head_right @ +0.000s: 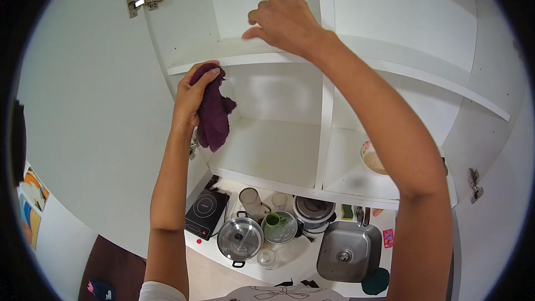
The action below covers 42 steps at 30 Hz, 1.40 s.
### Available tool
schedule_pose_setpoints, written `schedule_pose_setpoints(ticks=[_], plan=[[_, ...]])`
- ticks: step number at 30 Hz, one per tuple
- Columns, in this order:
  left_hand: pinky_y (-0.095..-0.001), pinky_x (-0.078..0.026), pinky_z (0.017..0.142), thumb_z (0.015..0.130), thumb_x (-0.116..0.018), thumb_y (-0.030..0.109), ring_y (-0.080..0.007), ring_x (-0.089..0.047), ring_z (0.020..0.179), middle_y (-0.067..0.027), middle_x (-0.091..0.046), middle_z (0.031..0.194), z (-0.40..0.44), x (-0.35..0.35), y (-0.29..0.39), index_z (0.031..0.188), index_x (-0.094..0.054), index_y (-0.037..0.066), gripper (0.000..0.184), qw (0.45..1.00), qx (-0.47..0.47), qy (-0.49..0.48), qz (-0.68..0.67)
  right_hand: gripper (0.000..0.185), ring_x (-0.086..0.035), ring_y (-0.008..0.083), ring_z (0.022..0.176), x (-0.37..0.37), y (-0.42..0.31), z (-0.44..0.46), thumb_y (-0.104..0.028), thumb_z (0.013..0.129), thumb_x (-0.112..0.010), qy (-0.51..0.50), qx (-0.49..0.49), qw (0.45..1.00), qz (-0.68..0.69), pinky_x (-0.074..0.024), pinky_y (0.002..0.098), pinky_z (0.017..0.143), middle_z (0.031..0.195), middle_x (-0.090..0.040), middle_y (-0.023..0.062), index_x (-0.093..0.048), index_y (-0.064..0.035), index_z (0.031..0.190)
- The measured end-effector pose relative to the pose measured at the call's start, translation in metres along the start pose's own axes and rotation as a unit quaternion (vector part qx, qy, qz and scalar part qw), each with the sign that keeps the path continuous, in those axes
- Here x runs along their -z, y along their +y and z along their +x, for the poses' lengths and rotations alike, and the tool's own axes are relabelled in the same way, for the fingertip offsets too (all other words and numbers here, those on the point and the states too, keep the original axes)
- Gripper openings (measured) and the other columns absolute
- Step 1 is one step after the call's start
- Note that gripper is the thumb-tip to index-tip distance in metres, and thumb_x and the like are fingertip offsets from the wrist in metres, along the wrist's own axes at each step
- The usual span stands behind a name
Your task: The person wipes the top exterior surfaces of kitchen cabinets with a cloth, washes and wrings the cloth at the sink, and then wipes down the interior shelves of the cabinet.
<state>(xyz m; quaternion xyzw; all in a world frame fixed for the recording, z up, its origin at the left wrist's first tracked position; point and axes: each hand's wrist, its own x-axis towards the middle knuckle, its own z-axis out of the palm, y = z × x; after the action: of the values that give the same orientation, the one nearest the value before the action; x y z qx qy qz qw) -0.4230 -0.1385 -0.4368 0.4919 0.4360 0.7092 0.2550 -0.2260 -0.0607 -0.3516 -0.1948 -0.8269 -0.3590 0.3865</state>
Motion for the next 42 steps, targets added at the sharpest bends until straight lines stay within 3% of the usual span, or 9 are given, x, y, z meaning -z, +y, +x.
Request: schedule_pose_setpoints(ticks=[2,5,13,21,23,26,29,32,42], plan=[[-0.0246,-0.050,0.059,0.077,-0.066,0.013,-0.0116,-0.057,0.067,-0.0061,-0.061,0.082,0.002,-0.001,-0.001,0.104,-0.060,0.003,0.029,0.998,-0.055,-0.005,0.032,0.025,-0.052,0.0183,0.084,0.000,0.000,0.004,-0.029,0.077,-0.063,-0.014,-0.008,0.996,0.092,-0.0448,0.0347,0.074,0.081,-0.061,0.0015,-0.066,-0.0076,0.089],[-0.0229,-0.048,0.065,0.078,-0.063,0.009,-0.0108,-0.057,0.071,-0.0050,-0.062,0.084,0.006,-0.001,-0.002,0.113,-0.059,0.008,0.035,0.988,-0.107,-0.013,0.109,0.027,-0.052,0.0172,0.087,-0.004,-0.007,0.007,-0.034,0.077,-0.065,-0.231,0.010,0.968,0.096,-0.0415,0.0342,0.079,0.075,-0.063,0.0011,-0.067,-0.0081,0.086],[-0.0259,-0.047,0.073,0.079,-0.062,0.012,-0.0117,-0.058,0.075,-0.0066,-0.065,0.085,0.003,0.007,0.001,0.121,-0.053,0.008,0.044,0.937,-0.155,0.001,0.313,0.006,-0.058,0.0195,0.077,-0.003,0.001,0.035,-0.012,0.077,-0.059,-0.251,-0.059,0.955,0.148,-0.0446,0.0339,0.070,0.074,-0.063,0.0050,-0.065,-0.0093,0.077],[-0.0380,-0.049,0.067,0.081,-0.060,0.028,-0.0333,-0.063,0.073,-0.0181,-0.064,0.077,0.047,0.044,0.022,0.120,-0.051,0.003,0.047,0.816,-0.306,0.156,0.465,0.009,-0.059,0.0200,0.077,-0.018,0.027,0.088,-0.005,0.078,-0.055,0.026,0.022,0.975,-0.221,-0.0455,0.0338,0.067,0.077,-0.063,0.0018,-0.061,-0.0103,0.081],[-0.0396,-0.050,0.071,0.081,-0.061,0.028,-0.0338,-0.063,0.079,-0.0186,-0.064,0.086,0.065,0.050,0.039,0.110,-0.058,0.005,0.037,0.690,-0.275,0.183,0.644,0.010,-0.060,0.0193,0.077,-0.021,0.032,0.100,-0.005,0.079,-0.056,0.048,0.027,0.969,-0.241,-0.0461,0.0330,0.067,0.078,-0.063,0.0025,-0.062,-0.0105,0.082],[-0.0394,-0.051,0.061,0.083,-0.057,0.024,-0.0309,-0.064,0.071,-0.0158,-0.063,0.077,0.096,0.059,0.041,0.089,-0.061,0.004,0.021,0.592,-0.225,0.107,0.766,0.012,-0.057,0.0219,0.086,-0.031,0.039,0.112,-0.014,0.078,-0.053,0.139,0.045,0.956,-0.254,-0.0405,0.0444,0.082,0.083,-0.062,0.0076,-0.064,-0.0083,0.077],[-0.0383,-0.051,0.058,0.078,-0.060,0.017,-0.0300,-0.063,0.068,-0.0137,-0.062,0.073,0.119,0.067,0.024,0.077,-0.059,0.004,0.014,0.567,-0.283,0.153,0.758,0.011,-0.057,0.0211,0.088,-0.028,0.044,0.112,-0.013,0.079,-0.054,0.141,-0.028,0.961,-0.238,-0.0350,0.0495,0.087,0.083,-0.063,0.0059,-0.064,-0.0094,0.078],[-0.0401,-0.050,0.062,0.076,-0.061,0.016,-0.0300,-0.063,0.072,-0.0109,-0.064,0.079,0.120,0.066,0.015,0.087,-0.061,0.006,0.014,0.569,-0.281,0.183,0.751,0.010,-0.057,0.0216,0.089,-0.021,0.040,0.114,-0.010,0.078,-0.055,0.140,-0.057,0.965,-0.214,-0.0348,0.0498,0.088,0.084,-0.063,0.0066,-0.064,-0.0089,0.080],[-0.0411,-0.046,0.057,0.076,-0.061,0.014,-0.0321,-0.061,0.071,-0.0106,-0.062,0.077,0.109,0.069,0.013,0.082,-0.054,0.006,0.013,0.602,-0.359,0.231,0.674,0.006,-0.061,0.0214,0.071,-0.021,0.036,0.117,-0.002,0.074,-0.052,0.264,-0.067,0.947,-0.173,-0.0489,0.0345,0.056,0.079,-0.056,0.0105,-0.056,-0.0039,0.079]])
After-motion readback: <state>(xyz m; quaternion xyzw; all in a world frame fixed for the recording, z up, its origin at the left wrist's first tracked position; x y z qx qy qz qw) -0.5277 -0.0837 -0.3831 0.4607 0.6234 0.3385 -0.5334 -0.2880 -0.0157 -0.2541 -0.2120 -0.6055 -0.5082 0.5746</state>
